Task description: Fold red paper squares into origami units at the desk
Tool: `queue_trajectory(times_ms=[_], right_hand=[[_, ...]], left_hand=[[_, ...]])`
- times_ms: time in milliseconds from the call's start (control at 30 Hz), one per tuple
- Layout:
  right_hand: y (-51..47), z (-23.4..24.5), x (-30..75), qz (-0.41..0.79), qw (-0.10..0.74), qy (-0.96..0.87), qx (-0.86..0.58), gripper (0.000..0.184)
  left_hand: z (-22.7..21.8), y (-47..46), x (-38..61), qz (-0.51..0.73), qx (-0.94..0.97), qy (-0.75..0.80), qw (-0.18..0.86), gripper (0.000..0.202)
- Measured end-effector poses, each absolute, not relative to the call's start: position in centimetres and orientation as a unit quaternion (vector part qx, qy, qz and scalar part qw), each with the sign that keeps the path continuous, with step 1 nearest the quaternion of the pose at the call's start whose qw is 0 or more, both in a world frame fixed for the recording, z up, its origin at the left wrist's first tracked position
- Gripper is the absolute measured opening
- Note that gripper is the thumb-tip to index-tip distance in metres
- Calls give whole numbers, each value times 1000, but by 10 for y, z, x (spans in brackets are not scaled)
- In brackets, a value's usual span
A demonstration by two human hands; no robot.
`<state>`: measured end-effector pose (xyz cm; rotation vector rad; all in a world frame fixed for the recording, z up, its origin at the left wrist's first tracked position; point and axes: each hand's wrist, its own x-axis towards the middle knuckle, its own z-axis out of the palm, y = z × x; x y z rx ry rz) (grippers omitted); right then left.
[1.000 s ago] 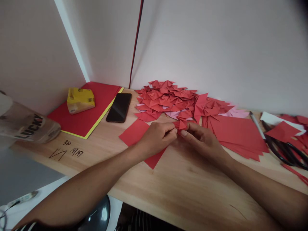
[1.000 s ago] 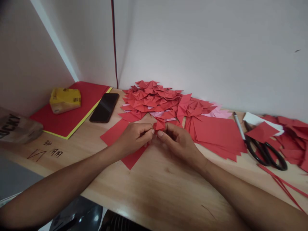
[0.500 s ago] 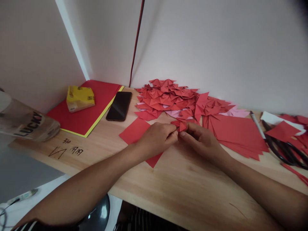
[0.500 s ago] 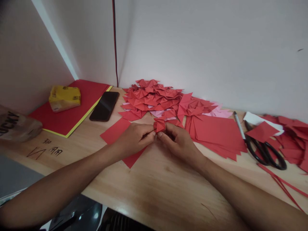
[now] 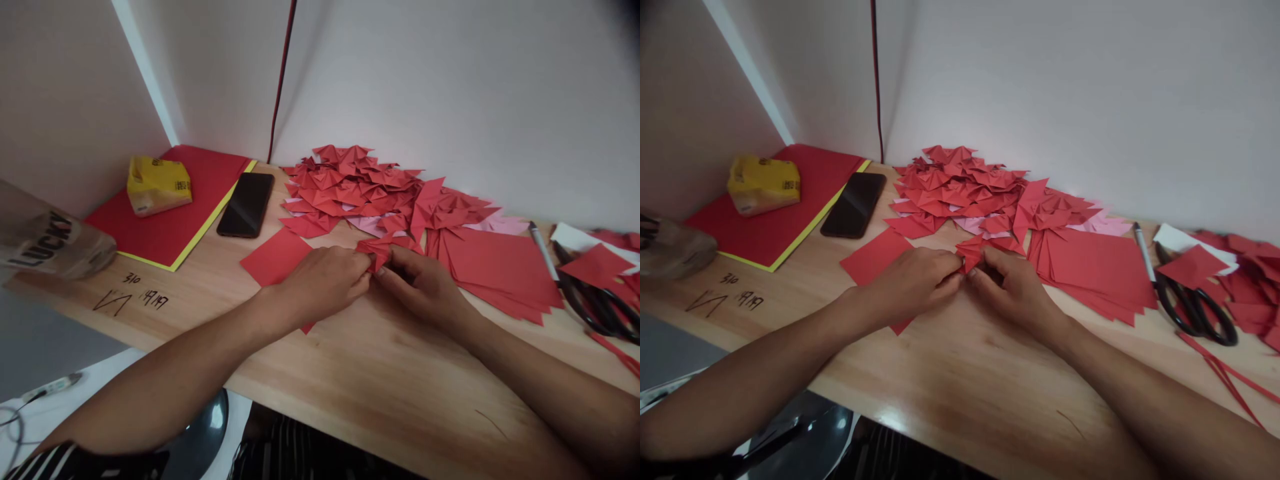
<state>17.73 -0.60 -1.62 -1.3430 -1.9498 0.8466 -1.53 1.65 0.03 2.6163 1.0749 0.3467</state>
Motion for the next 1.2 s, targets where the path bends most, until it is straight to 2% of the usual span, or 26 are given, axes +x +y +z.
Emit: queue_trajectory(times_ms=[1200], right_hand=[[-7, -14, 176, 304, 309, -745, -506, 11]], left_hand=[[-2, 21, -14, 163, 873, 396, 232, 21]])
